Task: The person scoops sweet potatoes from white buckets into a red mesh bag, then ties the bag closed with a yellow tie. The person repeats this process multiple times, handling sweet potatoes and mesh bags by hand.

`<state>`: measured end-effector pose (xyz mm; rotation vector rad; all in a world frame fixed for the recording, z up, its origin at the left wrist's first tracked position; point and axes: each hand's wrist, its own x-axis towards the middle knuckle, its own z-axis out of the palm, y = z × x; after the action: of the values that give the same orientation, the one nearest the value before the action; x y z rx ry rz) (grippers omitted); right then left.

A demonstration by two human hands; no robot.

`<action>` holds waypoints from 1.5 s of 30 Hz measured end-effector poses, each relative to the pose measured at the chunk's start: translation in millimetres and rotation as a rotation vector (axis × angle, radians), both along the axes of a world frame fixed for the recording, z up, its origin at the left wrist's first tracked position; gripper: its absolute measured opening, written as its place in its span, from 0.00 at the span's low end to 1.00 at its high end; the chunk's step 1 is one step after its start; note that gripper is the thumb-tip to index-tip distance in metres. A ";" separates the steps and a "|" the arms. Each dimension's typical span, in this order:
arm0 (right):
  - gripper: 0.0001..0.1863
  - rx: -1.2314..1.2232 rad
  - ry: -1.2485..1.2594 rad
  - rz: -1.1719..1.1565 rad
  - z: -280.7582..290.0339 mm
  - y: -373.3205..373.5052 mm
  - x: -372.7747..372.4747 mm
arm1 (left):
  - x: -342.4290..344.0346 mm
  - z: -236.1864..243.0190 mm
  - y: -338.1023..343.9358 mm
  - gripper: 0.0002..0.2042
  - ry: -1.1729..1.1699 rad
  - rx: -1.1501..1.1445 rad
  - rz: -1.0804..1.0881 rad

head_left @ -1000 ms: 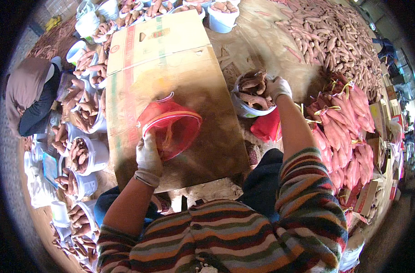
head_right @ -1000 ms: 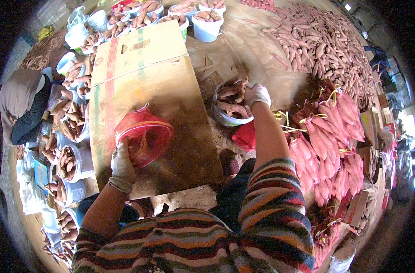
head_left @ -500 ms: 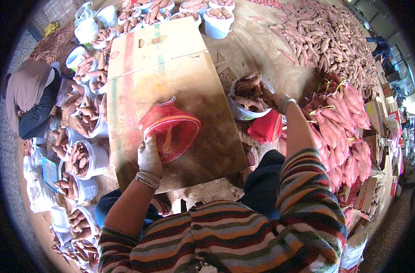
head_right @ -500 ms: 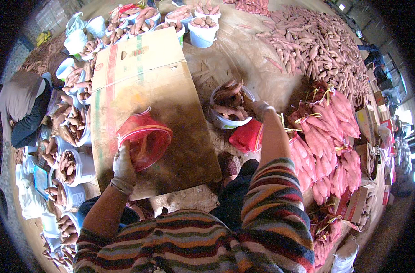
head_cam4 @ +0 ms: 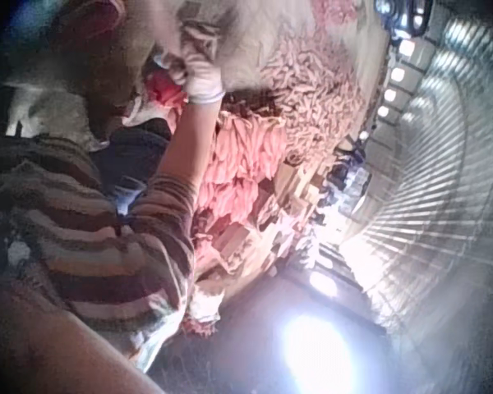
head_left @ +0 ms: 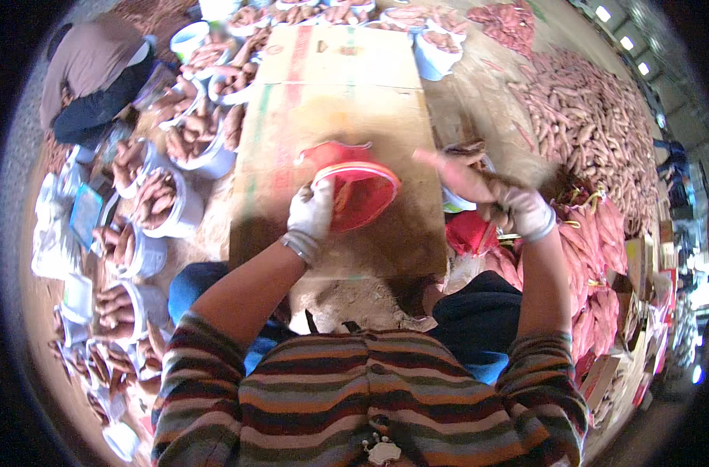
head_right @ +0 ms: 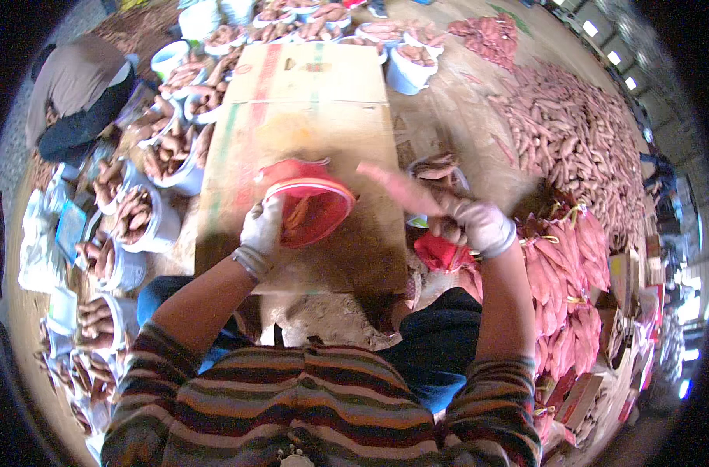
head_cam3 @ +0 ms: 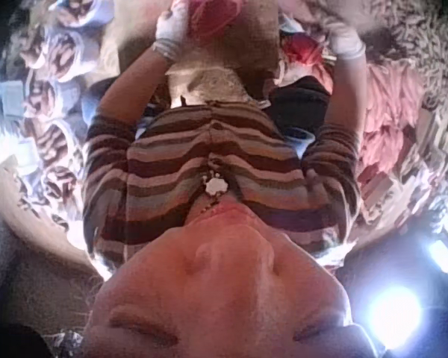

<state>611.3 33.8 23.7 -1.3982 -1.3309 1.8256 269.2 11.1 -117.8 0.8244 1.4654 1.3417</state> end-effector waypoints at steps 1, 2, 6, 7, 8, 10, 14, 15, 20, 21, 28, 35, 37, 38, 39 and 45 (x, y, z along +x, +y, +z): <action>0.22 0.072 -0.053 0.093 7.2 -13.6 -19.3 | 0.3 -1.3 0.9 0.19 0.080 0.022 -0.004; 0.26 -0.026 -0.099 0.183 13.7 -24.8 -36.1 | 1.5 -2.6 0.9 0.17 -0.019 0.036 -0.011; 0.26 -0.209 -0.034 0.054 -14.5 -49.1 -100.9 | 8.3 -4.7 -3.9 0.12 -0.233 0.149 -0.094; 0.26 -0.087 0.021 0.041 -27.3 -52.3 -110.5 | 11.4 -4.3 -5.9 0.14 -0.253 0.148 -0.105; 0.26 -0.114 0.027 -0.013 -42.0 -50.8 -121.6 | 13.5 -3.5 -8.8 0.15 -0.317 0.189 -0.121; 0.26 -0.197 0.052 -0.127 -69.4 -45.8 -144.4 | 15.7 -0.9 -18.2 0.23 -0.306 0.200 -0.154; 0.20 -0.011 -0.215 -0.254 -94.9 -28.6 -171.2 | 16.3 7.5 -35.5 0.28 -0.055 0.197 -0.200; 0.14 -0.126 0.123 -0.386 -99.0 -28.2 -176.2 | 15.7 9.6 -39.2 0.29 0.029 0.135 -0.215; 0.11 -0.134 0.185 -0.542 -122.5 -11.0 -184.4 | 12.4 11.5 -48.0 0.27 0.358 0.191 -0.175; 0.12 -0.167 0.198 -0.581 -129.3 -6.5 -185.7 | 14.2 9.0 -52.7 0.25 0.295 0.158 -0.186; 0.15 -0.013 -0.046 -0.579 -148.7 -13.7 -198.8 | 20.3 -14.9 -67.9 0.24 0.040 0.051 -0.224; 0.14 -0.206 0.225 -0.713 -135.9 -41.0 -193.3 | 19.2 10.8 -72.6 0.21 -0.141 -0.113 -0.088; 0.12 -0.161 0.099 -0.662 -135.0 -38.1 -190.7 | 25.6 16.2 -88.9 0.20 -0.038 -0.220 -0.186; 0.11 -0.174 0.097 -0.750 -134.4 -36.6 -189.3 | 28.7 16.4 -97.7 0.20 -0.038 -0.225 -0.225; 0.11 -0.149 0.062 -0.683 -133.7 -35.0 -188.5 | 35.5 14.4 -102.2 0.19 -0.215 -0.154 -0.195; 0.09 -0.142 0.118 -0.743 -126.7 -29.4 -183.1 | 38.9 -4.6 -106.5 0.20 -0.226 -0.073 -0.210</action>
<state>428.2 4.4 -102.9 -1.5488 -0.5077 1.4665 308.1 -95.3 -122.4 0.7324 1.2095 1.1758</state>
